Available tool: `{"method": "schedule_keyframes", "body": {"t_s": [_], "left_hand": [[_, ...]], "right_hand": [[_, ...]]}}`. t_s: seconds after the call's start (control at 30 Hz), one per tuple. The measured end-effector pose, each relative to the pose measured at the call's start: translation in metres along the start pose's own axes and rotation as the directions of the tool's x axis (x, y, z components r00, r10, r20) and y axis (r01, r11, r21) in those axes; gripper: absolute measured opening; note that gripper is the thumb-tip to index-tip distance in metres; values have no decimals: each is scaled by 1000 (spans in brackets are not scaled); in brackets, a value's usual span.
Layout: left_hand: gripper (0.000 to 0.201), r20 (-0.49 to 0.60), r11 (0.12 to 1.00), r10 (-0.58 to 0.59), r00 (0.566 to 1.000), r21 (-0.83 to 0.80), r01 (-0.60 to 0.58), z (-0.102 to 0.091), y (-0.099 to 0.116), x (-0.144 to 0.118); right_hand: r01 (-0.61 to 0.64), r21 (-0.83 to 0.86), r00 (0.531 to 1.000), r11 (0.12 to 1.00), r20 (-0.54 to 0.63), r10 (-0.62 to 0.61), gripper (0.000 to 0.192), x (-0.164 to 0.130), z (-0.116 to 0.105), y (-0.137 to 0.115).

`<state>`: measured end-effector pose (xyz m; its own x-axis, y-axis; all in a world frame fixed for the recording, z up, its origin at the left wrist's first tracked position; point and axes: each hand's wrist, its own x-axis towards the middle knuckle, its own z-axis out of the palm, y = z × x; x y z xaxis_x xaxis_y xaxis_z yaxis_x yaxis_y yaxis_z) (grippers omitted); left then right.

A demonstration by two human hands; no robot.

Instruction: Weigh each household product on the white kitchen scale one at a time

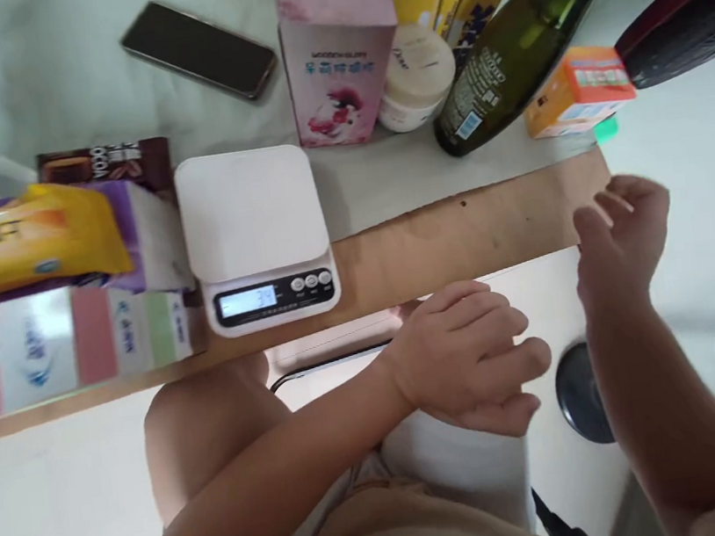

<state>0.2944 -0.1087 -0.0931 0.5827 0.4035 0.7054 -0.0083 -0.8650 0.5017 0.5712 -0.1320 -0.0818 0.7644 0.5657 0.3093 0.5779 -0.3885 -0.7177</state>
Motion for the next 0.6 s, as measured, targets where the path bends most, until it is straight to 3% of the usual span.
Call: {"method": "schedule_keyframes", "body": {"t_s": [0.13,0.23,0.4,0.6], "left_hand": [[31,-242,988,131,961,-54,-148,38,-21,17],[29,-264,987,87,961,-107,-119,48,-24,19],[27,-326,983,-26,945,-179,-34,47,-21,10],[24,-315,978,-97,944,-209,31,40,-13,2]], "right_hand": [[-48,-206,998,977,-52,38,92,105,28,2],[39,-361,999,932,1,-41,98,153,52,1],[66,-452,998,890,28,-60,94,179,73,13],[126,-451,988,884,-20,-151,76,175,63,29]]}}
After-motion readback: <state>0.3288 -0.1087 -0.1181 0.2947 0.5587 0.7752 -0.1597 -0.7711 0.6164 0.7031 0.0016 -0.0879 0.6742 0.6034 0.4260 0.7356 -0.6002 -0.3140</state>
